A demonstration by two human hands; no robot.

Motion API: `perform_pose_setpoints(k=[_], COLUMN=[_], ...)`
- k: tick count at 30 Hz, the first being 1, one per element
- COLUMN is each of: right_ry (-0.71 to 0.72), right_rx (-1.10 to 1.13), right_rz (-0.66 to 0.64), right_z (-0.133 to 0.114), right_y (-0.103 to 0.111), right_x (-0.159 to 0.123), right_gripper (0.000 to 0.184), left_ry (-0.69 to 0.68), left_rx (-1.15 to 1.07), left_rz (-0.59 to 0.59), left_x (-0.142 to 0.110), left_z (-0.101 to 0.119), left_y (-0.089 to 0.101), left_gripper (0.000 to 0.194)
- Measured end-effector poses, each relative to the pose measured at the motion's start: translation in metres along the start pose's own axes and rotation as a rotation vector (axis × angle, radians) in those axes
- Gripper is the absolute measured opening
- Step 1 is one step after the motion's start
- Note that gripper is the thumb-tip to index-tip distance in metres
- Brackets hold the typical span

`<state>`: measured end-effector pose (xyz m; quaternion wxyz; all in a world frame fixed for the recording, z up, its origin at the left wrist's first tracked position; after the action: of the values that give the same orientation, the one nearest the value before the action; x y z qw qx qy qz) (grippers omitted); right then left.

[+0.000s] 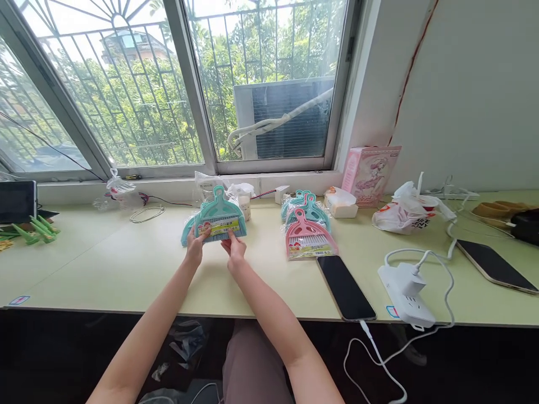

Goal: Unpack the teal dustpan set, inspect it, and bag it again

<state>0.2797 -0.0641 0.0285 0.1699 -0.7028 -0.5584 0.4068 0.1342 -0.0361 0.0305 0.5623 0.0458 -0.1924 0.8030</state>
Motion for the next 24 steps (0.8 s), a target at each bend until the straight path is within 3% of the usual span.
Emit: perform_pose_setpoints(k=[4,9,13,15,20,24], right_ry=[0.01,-0.102,-0.049,-0.014,0.049,0.053], right_rx=[0.02,-0.012,0.023,0.054,0.126,0.13], right_rz=[0.008,0.001,-0.06,-0.06,-0.018,-0.038], right_z=[0.0,0.007,0.006,0.002,-0.014,-0.02], right_y=[0.003,0.006,0.004,0.004,0.009,0.011], right_x=[0.005,0.013,0.017,0.017,0.021,0.026], right_gripper=[0.017,0.013,0.009,0.011,0.014,0.014], left_ry=[-0.005,-0.142,-0.199,-0.159,0.009,0.02], left_rx=[0.021,0.137,0.15,0.133,0.092,0.159], left_rz=[-0.046,0.017,0.006,-0.018,-0.208,-0.159], left_x=[0.0,0.001,0.0,-0.001,-0.007,-0.007], left_z=[-0.003,-0.002,0.003,0.004,0.001,-0.004], left_y=[-0.002,-0.003,-0.005,-0.006,-0.015,-0.019], left_gripper=[0.06,0.055,0.056,0.058,0.064,0.067])
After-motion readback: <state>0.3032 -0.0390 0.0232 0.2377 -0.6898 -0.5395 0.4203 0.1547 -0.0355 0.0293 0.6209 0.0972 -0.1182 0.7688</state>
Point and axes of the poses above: each hand's wrist, its own x-axis towards the middle knuckle, its own y-axis out of the back of the hand, z = x × y, the point moved 3 cm from there along x, towards the middle knuckle, and after that the axes turned 1 degree about y, right-handed, at the moved point
